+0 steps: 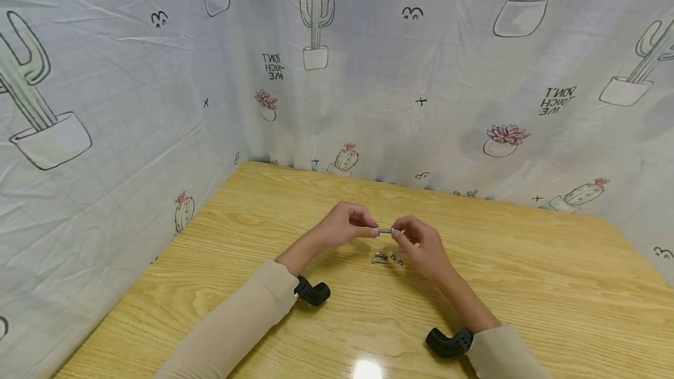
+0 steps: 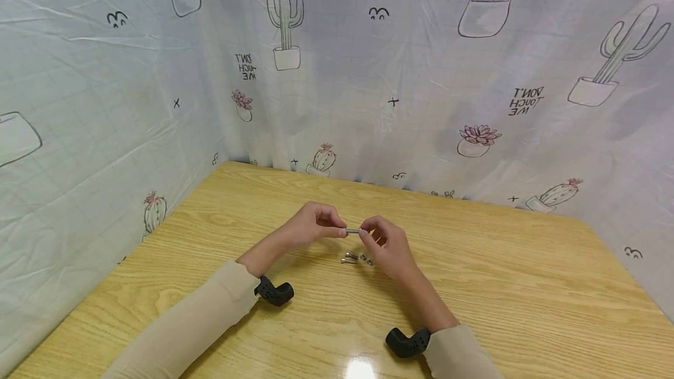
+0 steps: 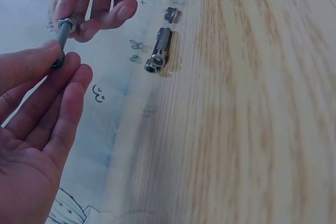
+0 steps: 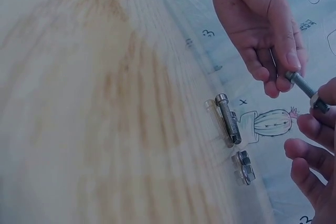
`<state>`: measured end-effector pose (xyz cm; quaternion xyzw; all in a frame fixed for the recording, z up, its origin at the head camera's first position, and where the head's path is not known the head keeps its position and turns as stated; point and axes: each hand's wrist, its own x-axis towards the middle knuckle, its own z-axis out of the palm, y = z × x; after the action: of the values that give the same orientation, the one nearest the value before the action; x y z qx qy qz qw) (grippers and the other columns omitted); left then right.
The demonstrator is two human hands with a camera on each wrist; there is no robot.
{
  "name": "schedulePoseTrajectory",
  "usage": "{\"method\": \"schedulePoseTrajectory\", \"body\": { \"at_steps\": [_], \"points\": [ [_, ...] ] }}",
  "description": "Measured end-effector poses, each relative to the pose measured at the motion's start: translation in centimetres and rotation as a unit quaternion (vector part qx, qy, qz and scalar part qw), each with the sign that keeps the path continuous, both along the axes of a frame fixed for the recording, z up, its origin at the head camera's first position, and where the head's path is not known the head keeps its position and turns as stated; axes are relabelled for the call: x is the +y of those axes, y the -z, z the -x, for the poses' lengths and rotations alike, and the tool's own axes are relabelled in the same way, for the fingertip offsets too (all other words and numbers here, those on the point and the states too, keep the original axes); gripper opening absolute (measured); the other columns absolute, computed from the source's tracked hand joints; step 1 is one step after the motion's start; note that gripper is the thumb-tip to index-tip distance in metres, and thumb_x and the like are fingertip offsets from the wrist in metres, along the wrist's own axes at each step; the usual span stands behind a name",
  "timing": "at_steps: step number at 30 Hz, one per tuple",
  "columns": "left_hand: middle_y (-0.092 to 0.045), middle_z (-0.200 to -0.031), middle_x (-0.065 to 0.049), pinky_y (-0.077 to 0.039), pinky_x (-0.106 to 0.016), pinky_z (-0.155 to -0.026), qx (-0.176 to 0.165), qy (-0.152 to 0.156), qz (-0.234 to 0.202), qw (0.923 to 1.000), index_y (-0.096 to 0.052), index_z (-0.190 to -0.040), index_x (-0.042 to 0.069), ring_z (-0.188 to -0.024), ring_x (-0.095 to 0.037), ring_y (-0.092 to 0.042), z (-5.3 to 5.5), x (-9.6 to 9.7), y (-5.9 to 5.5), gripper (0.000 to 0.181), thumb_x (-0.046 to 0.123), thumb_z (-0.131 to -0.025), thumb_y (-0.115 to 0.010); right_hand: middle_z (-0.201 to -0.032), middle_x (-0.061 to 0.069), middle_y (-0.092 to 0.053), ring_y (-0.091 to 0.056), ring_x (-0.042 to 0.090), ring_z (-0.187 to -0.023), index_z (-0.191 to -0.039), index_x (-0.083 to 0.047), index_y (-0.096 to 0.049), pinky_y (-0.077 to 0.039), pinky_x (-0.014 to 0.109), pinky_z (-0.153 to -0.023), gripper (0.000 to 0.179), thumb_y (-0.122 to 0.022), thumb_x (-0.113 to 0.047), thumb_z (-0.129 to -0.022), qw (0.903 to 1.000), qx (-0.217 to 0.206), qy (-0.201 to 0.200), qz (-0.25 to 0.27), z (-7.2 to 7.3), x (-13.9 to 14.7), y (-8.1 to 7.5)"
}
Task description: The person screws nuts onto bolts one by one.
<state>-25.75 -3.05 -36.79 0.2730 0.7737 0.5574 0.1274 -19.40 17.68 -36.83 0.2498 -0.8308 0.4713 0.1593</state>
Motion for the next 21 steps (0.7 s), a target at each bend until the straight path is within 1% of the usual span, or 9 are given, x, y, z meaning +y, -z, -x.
{"method": "schedulePoseTrajectory", "body": {
  "at_steps": [2, 4, 9, 11, 12, 14, 17, 19, 21],
  "points": [
    [-0.072, -0.095, -0.007, -0.056, -0.029, -0.078, 0.001, 0.007, 0.001, 1.0, -0.073, -0.092, 0.006, -0.083, -0.011, -0.069, -0.04, 0.0, -0.14, 0.009, 0.013, -0.087, -0.073, -0.078, 0.022, -0.062, -0.055, 0.03, -0.056, -0.096, 0.004, -0.062, -0.049, 0.023, -0.053, 0.007, -0.055, 0.002, -0.095, 0.9999, -0.009, -0.007, 0.007, 0.02, 0.03, -0.04],
    [-0.072, -0.095, -0.007, -0.056, -0.027, -0.078, 0.001, 0.017, -0.001, 0.9999, -0.073, -0.093, 0.006, -0.083, -0.01, -0.069, -0.06, 0.04, -0.26, 0.009, 0.013, -0.087, -0.073, -0.072, 0.02, -0.059, -0.053, 0.03, -0.055, -0.09, 0.001, -0.063, -0.047, 0.023, -0.052, 0.011, -0.053, 0.001, -0.096, 0.9998, -0.011, -0.012, 0.01, 0.06, 0.09, -0.05],
    [-0.072, -0.095, -0.011, -0.056, -0.026, -0.082, 0.006, 0.047, -0.01, 0.9988, -0.072, -0.094, 0.002, -0.085, -0.011, -0.07, -0.21, 0.22, -0.41, 0.011, 0.01, -0.087, -0.072, -0.057, 0.018, -0.053, -0.043, 0.008, -0.048, -0.071, 0.0, -0.06, -0.039, 0.022, -0.048, 0.031, -0.048, 0.0, -0.099, 0.9995, -0.025, -0.016, 0.002, 0.17, 0.18, -0.14],
    [-0.071, -0.095, -0.013, -0.056, -0.026, -0.083, 0.01, 0.052, -0.009, 0.9986, -0.072, -0.094, 0.001, -0.085, -0.011, -0.07, -0.3, 0.27, -0.44, 0.011, 0.009, -0.087, -0.072, -0.055, 0.018, -0.051, -0.039, 0.002, -0.049, -0.068, 0.003, -0.06, -0.037, 0.022, -0.048, 0.036, -0.046, -0.002, -0.101, 0.9992, -0.037, -0.011, -0.005, 0.15, 0.15, -0.25],
    [-0.071, -0.095, -0.013, -0.056, -0.026, -0.083, 0.012, 0.052, -0.008, 0.9986, -0.072, -0.094, 0.001, -0.086, -0.011, -0.07, -0.31, 0.28, -0.43, 0.011, 0.009, -0.087, -0.072, -0.056, 0.019, -0.051, -0.039, 0.003, -0.048, -0.069, 0.004, -0.06, -0.037, 0.021, -0.048, 0.037, -0.044, -0.003, -0.102, 0.9991, -0.042, -0.008, -0.008, 0.13, 0.13, -0.32],
    [-0.071, -0.095, -0.013, -0.056, -0.026, -0.083, 0.015, 0.044, -0.001, 0.9989, -0.072, -0.094, 0.001, -0.085, -0.011, -0.07, -0.33, 0.29, -0.4, 0.011, 0.01, -0.087, -0.072, -0.058, 0.02, -0.052, -0.042, 0.013, -0.047, -0.074, 0.005, -0.06, -0.038, 0.022, -0.048, 0.036, -0.041, -0.003, -0.103, 0.9989, -0.045, -0.004, -0.01, 0.08, 0.09, -0.42],
    [-0.072, -0.095, -0.008, -0.056, -0.03, -0.083, 0.009, 0.02, 0.011, 0.9997, -0.072, -0.092, 0.006, -0.085, -0.011, -0.069, -0.29, 0.24, -0.29, 0.009, 0.013, -0.088, -0.072, -0.069, 0.02, -0.057, -0.049, 0.027, -0.052, -0.087, 0.004, -0.061, -0.042, 0.022, -0.049, 0.026, -0.042, -0.003, -0.102, 0.999, -0.044, 0.001, -0.009, -0.02, 0.03, -0.5],
    [-0.072, -0.094, -0.007, -0.057, -0.034, -0.082, -0.001, 0.006, 0.013, 0.9999, -0.072, -0.092, 0.007, -0.086, -0.014, -0.069, -0.24, 0.19, -0.2, 0.007, 0.013, -0.088, -0.071, -0.079, 0.019, -0.061, -0.052, 0.027, -0.054, -0.096, 0.003, -0.061, -0.045, 0.023, -0.05, 0.015, -0.047, -0.001, -0.1, 0.9993, -0.035, 0.002, -0.009, -0.08, -0.02, -0.48],
    [-0.072, -0.095, -0.007, -0.057, -0.039, -0.082, -0.012, -0.003, 0.01, 0.9999, -0.072, -0.092, 0.006, -0.087, -0.018, -0.07, -0.22, 0.12, -0.17, 0.007, 0.012, -0.088, -0.071, -0.089, 0.017, -0.064, -0.053, 0.021, -0.054, -0.102, 0.004, -0.061, -0.048, 0.024, -0.052, 0.01, -0.054, 0.001, -0.096, 0.9997, -0.019, 0.003, -0.013, -0.08, -0.05, -0.4]
  ]
}}
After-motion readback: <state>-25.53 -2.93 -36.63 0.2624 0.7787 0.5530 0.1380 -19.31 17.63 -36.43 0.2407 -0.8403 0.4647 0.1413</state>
